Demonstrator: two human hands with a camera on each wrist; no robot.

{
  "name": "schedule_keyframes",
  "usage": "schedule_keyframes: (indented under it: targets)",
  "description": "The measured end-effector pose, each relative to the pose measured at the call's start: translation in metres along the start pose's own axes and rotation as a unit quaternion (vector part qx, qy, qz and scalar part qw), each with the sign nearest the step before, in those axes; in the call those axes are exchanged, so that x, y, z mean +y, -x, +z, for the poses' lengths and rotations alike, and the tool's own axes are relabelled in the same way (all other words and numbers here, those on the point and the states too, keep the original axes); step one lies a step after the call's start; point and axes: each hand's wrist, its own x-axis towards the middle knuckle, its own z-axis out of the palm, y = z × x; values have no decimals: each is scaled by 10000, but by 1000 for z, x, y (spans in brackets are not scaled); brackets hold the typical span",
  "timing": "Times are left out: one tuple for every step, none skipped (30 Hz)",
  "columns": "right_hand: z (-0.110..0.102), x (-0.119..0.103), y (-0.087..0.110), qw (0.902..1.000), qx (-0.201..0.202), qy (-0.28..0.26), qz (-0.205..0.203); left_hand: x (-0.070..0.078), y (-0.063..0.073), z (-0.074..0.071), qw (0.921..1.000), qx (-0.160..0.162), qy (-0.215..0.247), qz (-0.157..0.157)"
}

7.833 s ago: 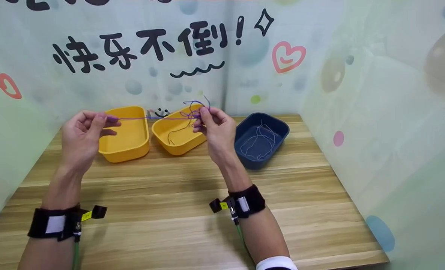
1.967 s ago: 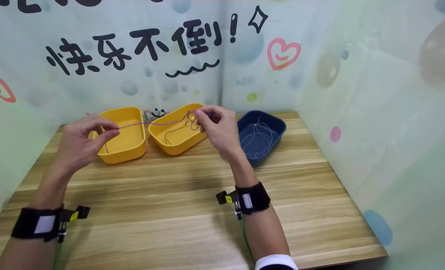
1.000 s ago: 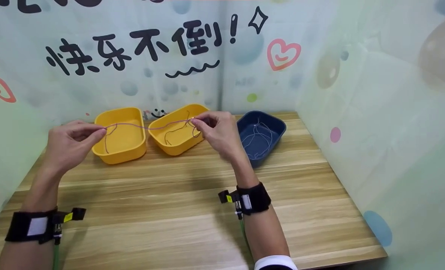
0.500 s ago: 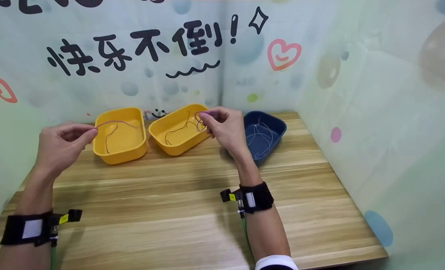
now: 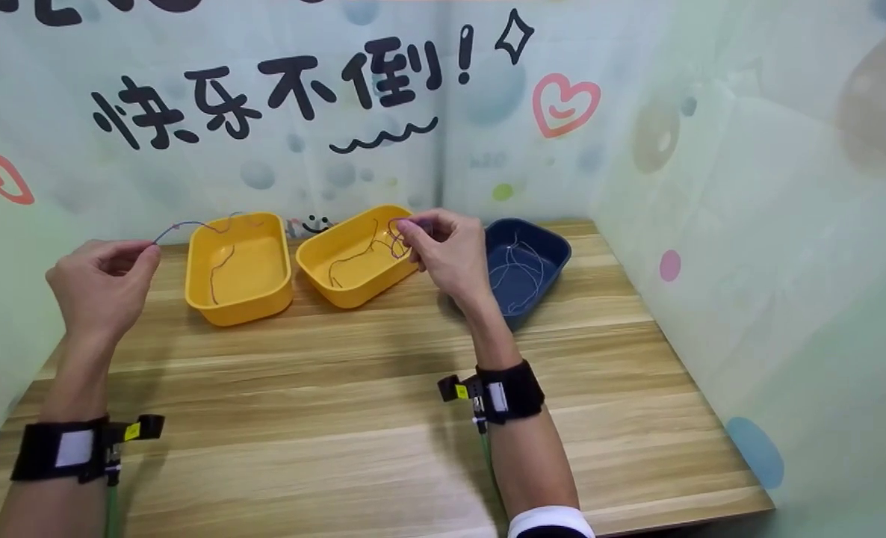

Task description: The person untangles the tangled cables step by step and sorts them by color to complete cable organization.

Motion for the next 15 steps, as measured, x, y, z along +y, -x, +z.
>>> schedule_keyframes:
  targets:
    - [0,0,0,10000,-4,-14,-2,-2,-1,3,9999,20,-137,-39]
    - [0,0,0,10000,-5,-23,-5,-5,-1,8,9996,-6,-269,-84]
    - [0,0,0,10000,-6,-34,-9,-7,-1,12,9991,-73,-386,-127]
    - [1,0,0,10000,-8,-54,-16,-9,-1,16,9985,-161,-501,-146]
    - [1,0,0,10000,-15,-77,-18,-12,-1,21,9976,-278,-611,-148]
    - [2,0,0,9999,-29,-95,-21,-14,-1,26,9965,-440,-689,-161]
    - [3,0,0,9999,-39,-98,-18,-16,-1,31,9950,-616,-779,-133]
    - [3,0,0,9999,-60,-91,-22,-17,-2,36,9930,-803,-861,-128]
    - [4,-1,1,9999,-86,-87,-27,-18,-2,40,9905,-989,-947,-120]
    - [5,-1,1,9999,-117,-87,-39,-18,-2,44,9876,-1189,-1012,-135]
    - [6,-1,1,9998,-154,-77,-53,-18,-3,48,9839,-1411,-1082,-185]
    - [7,-1,1,9998,-190,-67,-77,-18,-4,52,9798,-1625,-1146,-234]
    - [9,-1,1,9997,-230,-68,-101,-18,-5,56,9755,-1815,-1211,-290]
    - [10,-1,1,9995,-270,-85,-129,-18,-6,59,9707,-2003,-1273,-377]
    - [10,-1,1,9993,-312,-122,-158,-18,-7,62,9662,-2165,-1332,-437]
